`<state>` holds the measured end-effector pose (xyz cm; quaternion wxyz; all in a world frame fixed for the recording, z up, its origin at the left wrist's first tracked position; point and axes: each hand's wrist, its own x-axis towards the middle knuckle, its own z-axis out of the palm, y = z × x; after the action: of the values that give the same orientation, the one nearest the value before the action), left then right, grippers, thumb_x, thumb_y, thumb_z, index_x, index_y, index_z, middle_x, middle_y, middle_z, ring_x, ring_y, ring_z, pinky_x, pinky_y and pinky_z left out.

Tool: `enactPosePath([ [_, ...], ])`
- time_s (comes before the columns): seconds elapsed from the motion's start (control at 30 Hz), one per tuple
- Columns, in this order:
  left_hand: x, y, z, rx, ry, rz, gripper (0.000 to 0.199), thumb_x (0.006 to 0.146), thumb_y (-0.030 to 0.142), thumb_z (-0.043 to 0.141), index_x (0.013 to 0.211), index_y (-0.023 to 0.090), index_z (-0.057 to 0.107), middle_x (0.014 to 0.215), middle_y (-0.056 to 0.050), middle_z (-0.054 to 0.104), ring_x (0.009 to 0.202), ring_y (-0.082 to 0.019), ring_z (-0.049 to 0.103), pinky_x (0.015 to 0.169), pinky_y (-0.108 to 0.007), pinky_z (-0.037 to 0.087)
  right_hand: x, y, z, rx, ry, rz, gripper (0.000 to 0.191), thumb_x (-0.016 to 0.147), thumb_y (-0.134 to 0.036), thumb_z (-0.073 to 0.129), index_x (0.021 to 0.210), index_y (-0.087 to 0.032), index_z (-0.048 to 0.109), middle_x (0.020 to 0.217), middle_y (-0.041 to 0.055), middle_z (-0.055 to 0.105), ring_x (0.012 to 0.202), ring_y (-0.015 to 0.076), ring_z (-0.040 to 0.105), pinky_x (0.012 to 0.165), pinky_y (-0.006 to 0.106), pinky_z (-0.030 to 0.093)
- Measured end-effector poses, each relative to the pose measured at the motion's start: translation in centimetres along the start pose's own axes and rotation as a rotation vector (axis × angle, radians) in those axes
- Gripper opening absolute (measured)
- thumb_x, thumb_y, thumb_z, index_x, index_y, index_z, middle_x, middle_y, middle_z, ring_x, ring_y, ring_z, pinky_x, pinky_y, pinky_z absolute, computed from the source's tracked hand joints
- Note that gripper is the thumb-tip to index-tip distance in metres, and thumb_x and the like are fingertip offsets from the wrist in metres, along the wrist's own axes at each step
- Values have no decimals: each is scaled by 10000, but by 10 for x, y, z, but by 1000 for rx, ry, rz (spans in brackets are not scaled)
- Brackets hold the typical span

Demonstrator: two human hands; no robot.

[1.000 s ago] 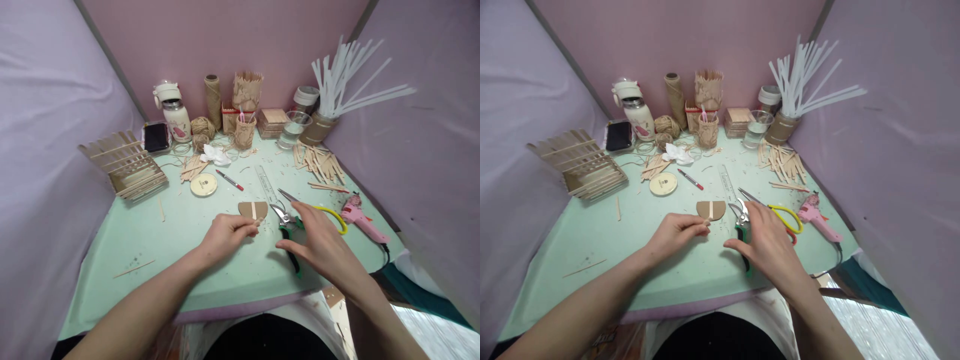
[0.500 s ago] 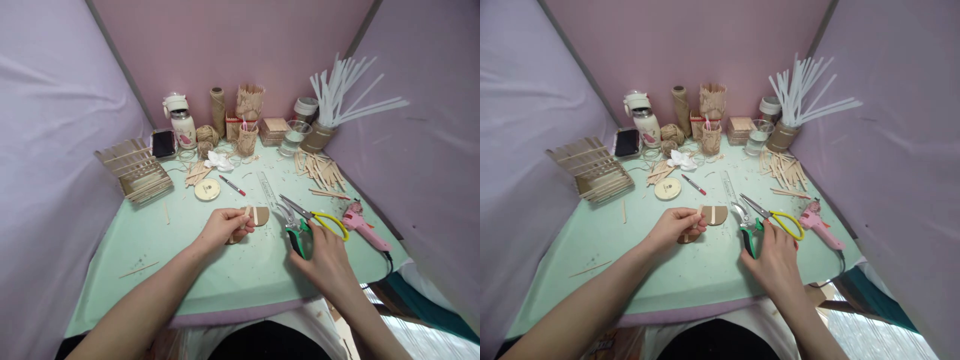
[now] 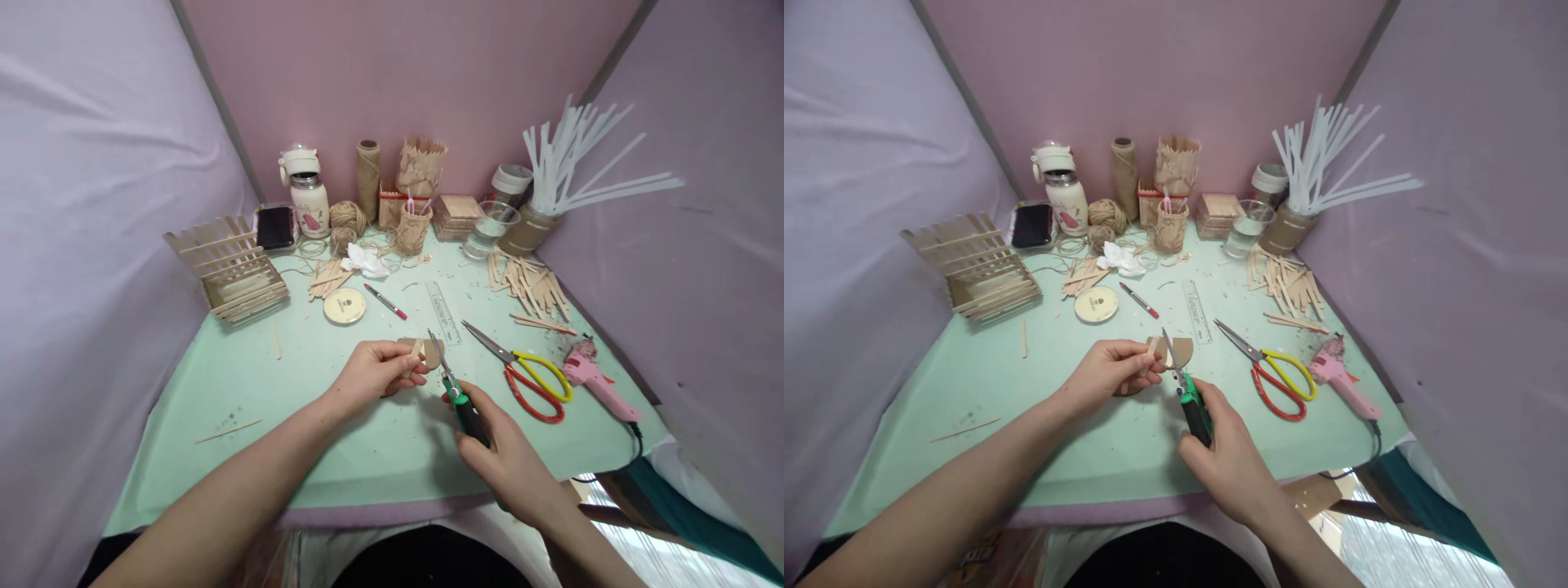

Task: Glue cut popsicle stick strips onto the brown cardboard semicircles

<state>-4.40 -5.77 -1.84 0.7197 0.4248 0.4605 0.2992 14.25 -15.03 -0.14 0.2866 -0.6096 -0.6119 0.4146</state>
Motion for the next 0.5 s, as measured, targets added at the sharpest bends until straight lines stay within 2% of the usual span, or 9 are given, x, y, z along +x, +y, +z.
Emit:
enactPosePath([
  [0.2,-3,2,0,-49,-81,40,293,735,418,781,877,162,766,889,-76,752,763,-126,689,715,-239,533,1,-7,1,-43,-42,-5,548,729,-200,479,1276,-213,511,1190,81,640,1073,260,612,936,407,491],
  [0.37,-5,4,2,-37,-95,37,290,709,418,799,809,148,758,773,-58,737,708,-127,683,728,-260,540,0,-9,3,-29,-51,4,553,730,-223,471,1282,-199,506,1215,91,639,1077,263,616,958,416,488],
  [0.5,-6,6,4,-47,-87,11,320,676,428,821,791,138,748,691,-41,717,654,-121,670,713,-261,543,0,-10,1,-15,-75,23,559,738,-244,472,1295,-204,501,1297,100,614,1167,278,580,988,423,477],
])
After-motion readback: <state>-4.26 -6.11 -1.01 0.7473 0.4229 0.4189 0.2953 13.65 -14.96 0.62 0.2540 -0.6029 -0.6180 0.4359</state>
